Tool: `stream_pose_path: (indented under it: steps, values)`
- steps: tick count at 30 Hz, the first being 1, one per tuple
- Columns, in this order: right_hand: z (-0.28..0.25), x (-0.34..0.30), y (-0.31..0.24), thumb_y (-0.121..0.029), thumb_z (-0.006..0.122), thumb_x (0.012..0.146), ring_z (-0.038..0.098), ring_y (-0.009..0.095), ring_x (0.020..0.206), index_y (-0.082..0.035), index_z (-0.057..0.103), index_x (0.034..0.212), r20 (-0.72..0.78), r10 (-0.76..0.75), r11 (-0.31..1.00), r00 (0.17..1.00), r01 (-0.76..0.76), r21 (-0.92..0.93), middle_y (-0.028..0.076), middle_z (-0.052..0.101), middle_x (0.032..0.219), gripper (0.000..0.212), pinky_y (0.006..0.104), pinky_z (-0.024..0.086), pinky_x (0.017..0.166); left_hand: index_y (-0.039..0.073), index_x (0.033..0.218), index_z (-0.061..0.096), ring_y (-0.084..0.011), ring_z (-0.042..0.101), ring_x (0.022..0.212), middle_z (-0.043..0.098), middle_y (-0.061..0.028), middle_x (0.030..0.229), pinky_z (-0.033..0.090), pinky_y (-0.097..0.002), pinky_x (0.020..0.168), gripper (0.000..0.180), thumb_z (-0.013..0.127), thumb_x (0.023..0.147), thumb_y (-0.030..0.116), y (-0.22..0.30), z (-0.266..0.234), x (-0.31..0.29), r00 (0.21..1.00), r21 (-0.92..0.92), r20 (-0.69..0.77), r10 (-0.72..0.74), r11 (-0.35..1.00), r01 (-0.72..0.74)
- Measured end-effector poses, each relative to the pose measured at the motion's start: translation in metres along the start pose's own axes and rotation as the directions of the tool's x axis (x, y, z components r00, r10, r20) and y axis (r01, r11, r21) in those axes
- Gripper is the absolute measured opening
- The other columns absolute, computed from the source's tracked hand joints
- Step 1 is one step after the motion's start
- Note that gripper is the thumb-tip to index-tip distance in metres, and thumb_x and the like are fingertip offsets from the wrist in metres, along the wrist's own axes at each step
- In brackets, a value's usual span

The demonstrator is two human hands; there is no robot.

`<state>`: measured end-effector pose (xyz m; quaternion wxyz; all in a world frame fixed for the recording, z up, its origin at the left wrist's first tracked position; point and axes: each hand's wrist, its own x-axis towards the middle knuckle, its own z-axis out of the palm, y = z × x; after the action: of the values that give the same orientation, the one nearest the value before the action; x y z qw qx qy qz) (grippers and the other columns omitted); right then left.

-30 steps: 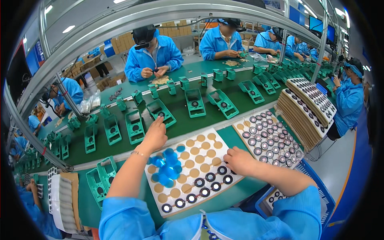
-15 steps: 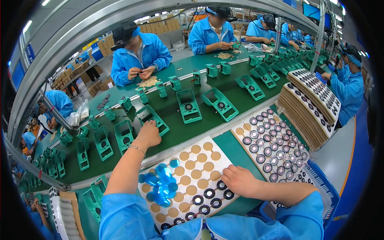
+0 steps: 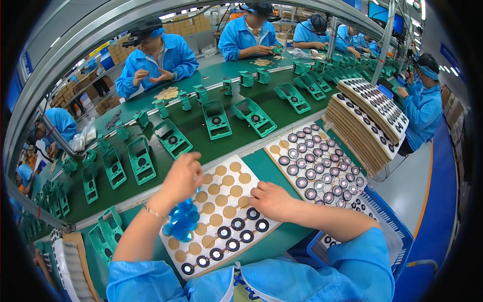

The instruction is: The person assembles electronic components by placing small black rings or blue gaskets onto a substrate and inserting them into green plastic housings on an assembly line by hand.

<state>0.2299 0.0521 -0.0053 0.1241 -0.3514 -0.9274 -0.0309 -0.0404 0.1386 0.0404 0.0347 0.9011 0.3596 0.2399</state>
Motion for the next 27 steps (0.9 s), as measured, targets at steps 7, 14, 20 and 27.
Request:
stream_pose_path:
  steps: [7,14,20,27]
  values:
    - [0.013,0.01,0.002,-0.01,0.056,0.073,0.052,0.025,0.092,-0.006,0.058,0.09,0.031,0.031,0.999,0.999,-0.032,0.04,0.008,0.054,0.093,0.017,0.0358,0.048,0.076,0.002,0.079,0.059,-0.0294,0.056,0.091,0.059,-0.0145,0.101,0.047,-0.0367,0.081,0.013,0.063,0.079,0.015,0.073,0.002,-0.055,0.983,-0.174,0.165,-0.078,0.979,0.107]
    - [-0.001,0.003,0.006,-0.004,0.057,0.079,0.057,0.024,0.076,-0.004,0.054,0.089,-0.146,0.255,0.811,0.956,-0.129,0.57,0.01,0.053,0.087,0.011,0.0323,0.049,0.066,-0.006,0.116,0.052,-0.019,0.059,0.1,0.059,-0.0138,0.11,0.048,-0.0289,0.09,0.031,0.052,0.093,0.015,0.093,0.034,-0.059,0.746,-0.779,0.602,-0.286,-0.004,0.627]
    - [-0.024,0.031,-0.033,-0.005,0.062,0.079,0.054,0.025,0.085,-0.005,0.054,0.095,-0.342,0.084,0.809,0.936,0.136,0.572,0.009,0.053,0.093,0.018,0.0334,0.048,0.073,-0.008,0.118,0.048,-0.0231,0.058,0.105,0.056,-0.0156,0.114,0.046,-0.0328,0.097,0.032,0.045,0.096,0.016,0.1,0.032,-0.056,0.779,-0.775,0.591,-0.21,-0.414,0.477]
    - [-0.029,0.062,-0.051,-0.007,0.072,0.07,0.05,0.03,0.088,-0.006,0.056,0.108,-0.396,-0.025,0.909,0.918,0.186,0.373,0.011,0.052,0.106,0.041,0.0356,0.046,0.074,-0.008,0.116,0.05,-0.0243,0.058,0.104,0.056,-0.0149,0.114,0.048,-0.0346,0.093,0.029,0.046,0.095,0.012,0.085,0.008,-0.078,0.784,-0.856,0.467,-0.409,-0.43,0.286]
